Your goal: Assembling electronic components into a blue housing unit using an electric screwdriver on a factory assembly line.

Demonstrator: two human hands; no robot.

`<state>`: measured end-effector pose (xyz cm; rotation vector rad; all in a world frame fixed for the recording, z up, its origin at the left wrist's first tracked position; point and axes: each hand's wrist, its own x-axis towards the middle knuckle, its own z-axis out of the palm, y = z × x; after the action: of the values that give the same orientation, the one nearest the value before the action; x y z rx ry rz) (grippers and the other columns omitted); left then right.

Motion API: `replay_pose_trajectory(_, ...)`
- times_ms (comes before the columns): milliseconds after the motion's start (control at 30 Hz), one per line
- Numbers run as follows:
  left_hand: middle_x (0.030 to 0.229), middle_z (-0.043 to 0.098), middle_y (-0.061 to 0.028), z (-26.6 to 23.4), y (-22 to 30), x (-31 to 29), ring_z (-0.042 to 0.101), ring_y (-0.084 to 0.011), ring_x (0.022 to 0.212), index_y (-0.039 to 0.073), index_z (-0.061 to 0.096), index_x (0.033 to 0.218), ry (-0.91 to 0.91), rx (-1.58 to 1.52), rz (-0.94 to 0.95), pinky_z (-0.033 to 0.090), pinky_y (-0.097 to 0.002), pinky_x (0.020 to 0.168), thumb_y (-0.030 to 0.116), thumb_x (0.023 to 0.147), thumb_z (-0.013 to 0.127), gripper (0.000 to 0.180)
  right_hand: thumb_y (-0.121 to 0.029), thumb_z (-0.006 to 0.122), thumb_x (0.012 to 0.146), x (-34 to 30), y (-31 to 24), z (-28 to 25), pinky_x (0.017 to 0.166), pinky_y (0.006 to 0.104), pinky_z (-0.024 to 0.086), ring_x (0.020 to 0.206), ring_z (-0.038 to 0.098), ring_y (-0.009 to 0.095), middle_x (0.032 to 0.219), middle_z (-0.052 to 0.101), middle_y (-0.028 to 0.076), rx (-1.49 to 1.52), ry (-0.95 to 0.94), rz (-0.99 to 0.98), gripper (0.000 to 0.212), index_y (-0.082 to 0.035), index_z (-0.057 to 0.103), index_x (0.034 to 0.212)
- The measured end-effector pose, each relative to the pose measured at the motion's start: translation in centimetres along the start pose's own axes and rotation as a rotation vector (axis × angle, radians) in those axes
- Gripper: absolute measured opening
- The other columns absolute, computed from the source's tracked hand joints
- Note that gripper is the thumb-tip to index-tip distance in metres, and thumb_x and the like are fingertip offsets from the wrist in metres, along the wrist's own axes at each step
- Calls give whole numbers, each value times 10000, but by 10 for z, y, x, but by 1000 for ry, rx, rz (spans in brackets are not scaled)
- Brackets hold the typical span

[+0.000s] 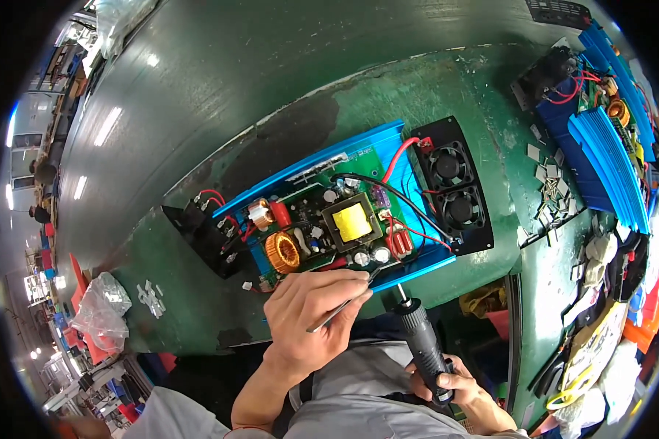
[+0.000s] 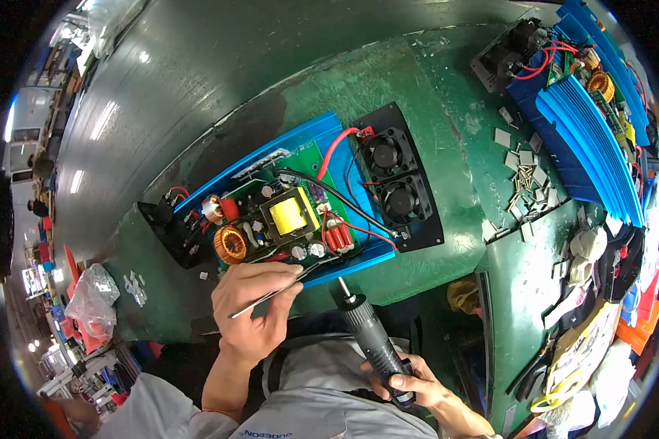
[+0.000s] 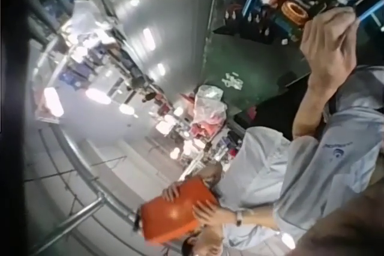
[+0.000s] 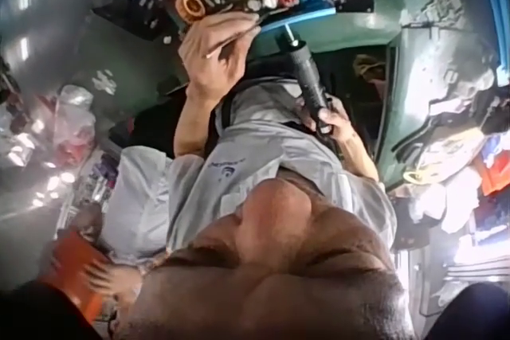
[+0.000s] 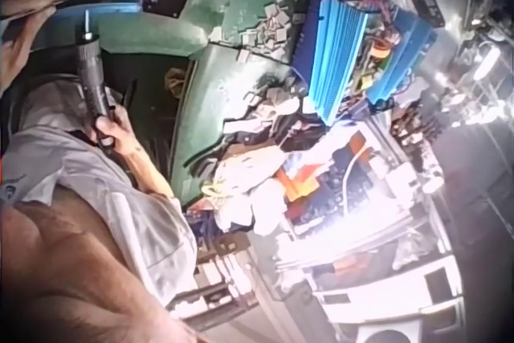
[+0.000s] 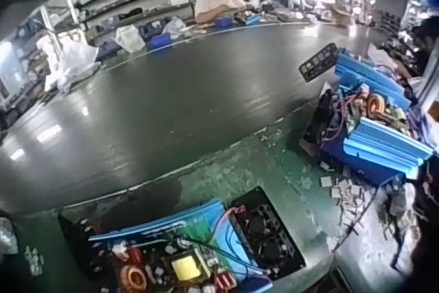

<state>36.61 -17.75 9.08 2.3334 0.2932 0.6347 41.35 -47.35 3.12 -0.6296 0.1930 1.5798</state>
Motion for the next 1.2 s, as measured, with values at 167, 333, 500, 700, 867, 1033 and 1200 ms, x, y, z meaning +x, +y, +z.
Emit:
replay_pose_trajectory(167,970,690,-298,-8,6,-4,710,-335,890,-102,570,1001,274,-370,-47,597,-383,772,-141,917,471,135,-368,687,895,-2,-8,11,706,285,450,751,582,128,809,639,88,-228,97,-24,604,50,556,1310)
replay_pose_trajectory(333,944,645,-140,-21,19,11,614,-242,730,10,651,1094,-121,153,-28,512,-343,659,-4,898,620,198,-384,682,920,-2,-10,20,720,288,463,752,588,124,812,647,70,-345,182,-42,554,15,568,1286)
replay_pose_trajectory(500,940,570,-37,-9,19,14,573,-217,789,70,699,1107,-306,390,44,483,-350,623,85,758,779,358,-570,608,896,1,-7,24,653,286,451,697,605,163,779,636,111,-409,272,-70,749,84,561,1258)
replay_pose_trajectory(700,932,569,-30,-8,21,15,574,-191,777,39,676,1111,-367,492,106,487,-311,604,109,779,763,350,-774,305,949,2,-1,22,629,283,437,667,580,158,776,638,120,-400,254,-59,944,74,555,1277)
replay_pose_trajectory(867,938,565,-34,-12,16,22,585,-184,785,19,666,1109,-448,506,172,490,-301,584,125,795,750,342,-749,202,983,1,3,22,614,286,443,641,569,155,762,630,121,-443,334,-88,937,65,544,1298)
replay_pose_trajectory(1033,935,525,-39,-21,15,29,571,-131,850,-37,651,1049,-552,547,251,509,-231,608,95,781,655,299,-777,243,959,6,4,18,595,299,465,603,571,164,744,625,118,-513,323,-58,957,62,502,1340)
replay_pose_trajectory(1200,950,517,-51,-15,12,35,571,-143,887,-38,652,945,-489,408,304,530,-242,602,76,788,649,194,-803,198,943,7,-1,8,525,318,397,482,484,199,587,559,124,-214,96,42,989,22,446,1430)
